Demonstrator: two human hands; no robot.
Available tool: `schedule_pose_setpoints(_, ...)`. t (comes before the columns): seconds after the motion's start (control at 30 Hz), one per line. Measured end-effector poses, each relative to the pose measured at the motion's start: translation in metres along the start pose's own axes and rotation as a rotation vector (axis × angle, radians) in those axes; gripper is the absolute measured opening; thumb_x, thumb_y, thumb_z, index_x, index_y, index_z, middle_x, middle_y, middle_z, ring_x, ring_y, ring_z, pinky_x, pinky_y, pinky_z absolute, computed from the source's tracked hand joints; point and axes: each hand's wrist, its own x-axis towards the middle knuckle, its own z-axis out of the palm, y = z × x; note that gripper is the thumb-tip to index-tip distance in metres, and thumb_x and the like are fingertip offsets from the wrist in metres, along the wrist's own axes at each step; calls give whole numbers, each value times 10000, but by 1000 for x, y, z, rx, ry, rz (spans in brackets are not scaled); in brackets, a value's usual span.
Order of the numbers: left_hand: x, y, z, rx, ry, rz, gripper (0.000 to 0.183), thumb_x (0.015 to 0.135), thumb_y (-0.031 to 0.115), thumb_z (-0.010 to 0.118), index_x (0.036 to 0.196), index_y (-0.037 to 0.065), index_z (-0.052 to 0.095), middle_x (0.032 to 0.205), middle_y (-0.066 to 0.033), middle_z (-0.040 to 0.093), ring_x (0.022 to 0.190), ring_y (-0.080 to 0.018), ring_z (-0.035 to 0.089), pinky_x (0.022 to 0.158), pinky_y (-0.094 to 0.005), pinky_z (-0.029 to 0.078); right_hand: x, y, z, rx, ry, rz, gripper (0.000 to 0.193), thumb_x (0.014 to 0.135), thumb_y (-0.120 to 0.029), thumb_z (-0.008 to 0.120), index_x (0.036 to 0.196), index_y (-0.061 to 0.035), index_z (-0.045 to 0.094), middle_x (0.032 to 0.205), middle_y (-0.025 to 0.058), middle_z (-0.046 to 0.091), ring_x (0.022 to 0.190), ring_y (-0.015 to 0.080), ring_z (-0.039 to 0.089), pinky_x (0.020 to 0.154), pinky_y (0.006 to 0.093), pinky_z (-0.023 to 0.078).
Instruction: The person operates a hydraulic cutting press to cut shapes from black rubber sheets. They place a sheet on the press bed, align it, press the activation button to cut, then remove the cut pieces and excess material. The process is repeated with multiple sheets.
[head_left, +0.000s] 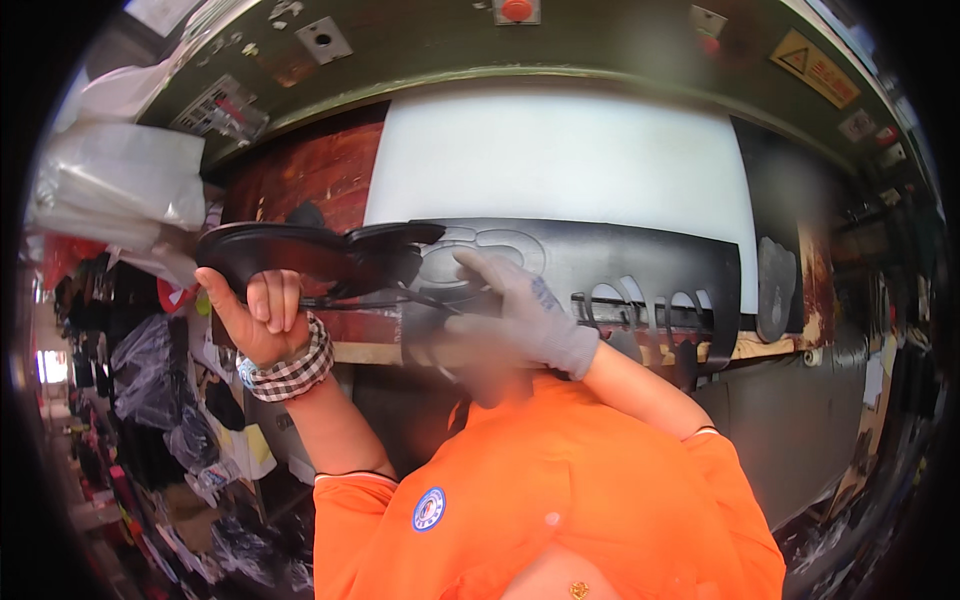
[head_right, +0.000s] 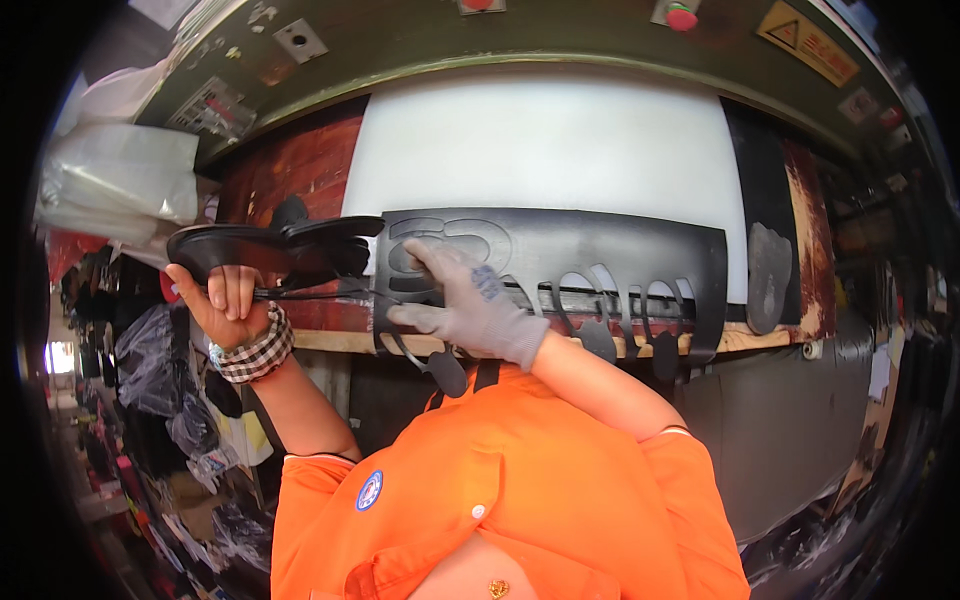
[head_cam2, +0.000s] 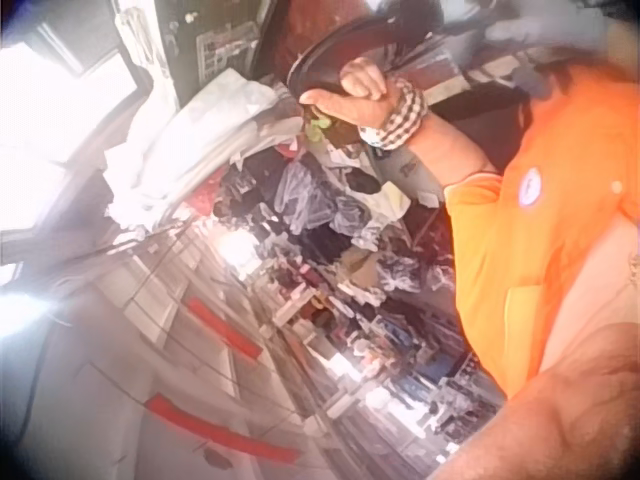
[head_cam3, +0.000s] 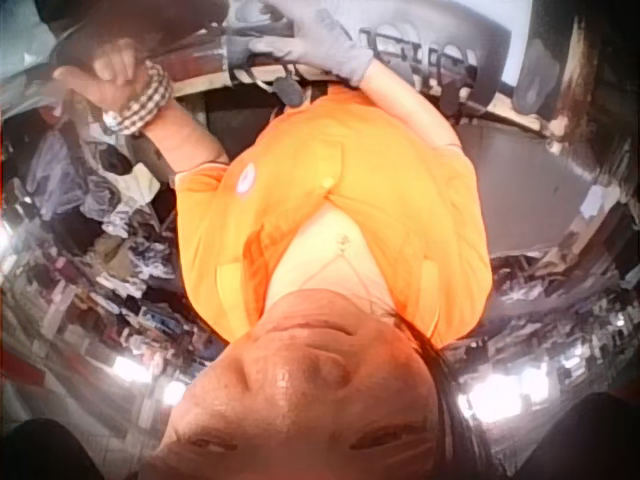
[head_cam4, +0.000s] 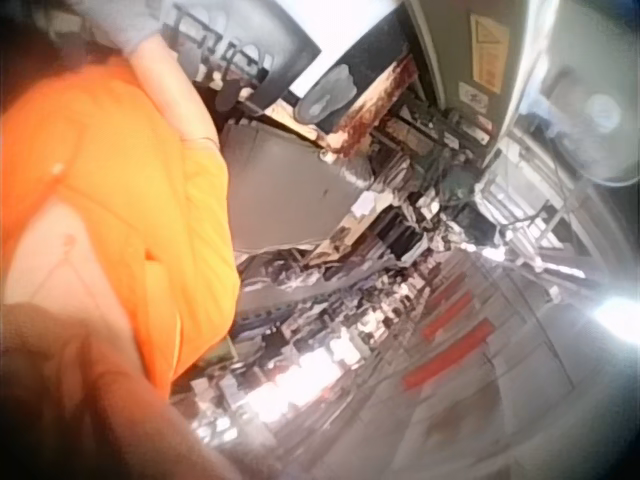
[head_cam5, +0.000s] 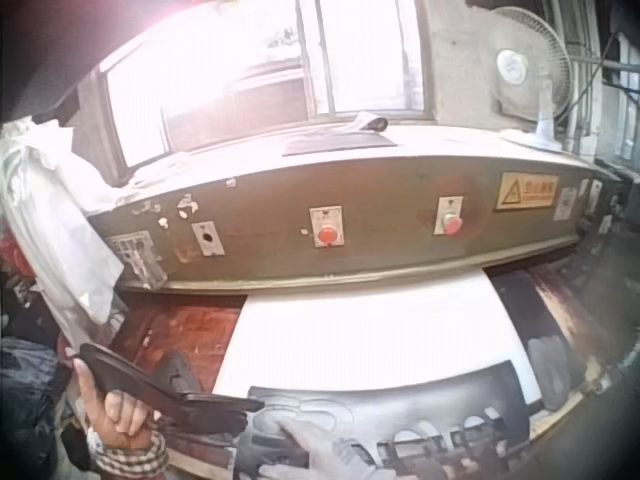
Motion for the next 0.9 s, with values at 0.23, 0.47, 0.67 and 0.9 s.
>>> schedule_pose_setpoints(0.23, 15, -59, -4, -584, -37, -186, 527, 1058, 449, 387, 1244, 7, 603, 477, 16, 435, 337, -64, 360, 310, -186, 314, 0, 7, -20, 1702, -289, 396, 953, 869, -382, 735, 1559, -72, 155, 1523, 169, 345, 1229, 298, 515, 1026, 425, 439)
schedule_pose_setpoints(0.47, 12, -103, 27, -690, 425, -297, 590, 1038, 437, 467, 547, 116, 405, 514, 21, 429, 379, -67, 366, 369, -202, 324, -17, -10, -15, 1305, -176, 356, 750, 805, -56, 768, 1452, -41, 389, 1278, 84, 566, 1008, 165, 618, 847, 310, 537)
schedule_pose_setpoints(0.67, 4, -111, 39, -371, 516, -327, 500, 1027, 444, 493, 675, 97, 422, 588, 35, 395, 454, -52, 324, 416, -206, 289, -23, -1, -12, 983, 196, 534, 393, 850, -237, 777, 1118, 29, 669, 959, 45, 688, 825, 132, 668, 678, 281, 567)
schedule_pose_setpoints(0.9, -12, -114, 66, 139, 369, -245, 350, 1042, 415, 478, 857, 124, 414, 633, -10, 409, 507, -99, 337, 494, -241, 302, -23, 18, -1, 642, 486, 572, 376, 933, -353, 681, 944, 22, 706, 814, 11, 656, 724, 62, 548, 677, 224, 461)
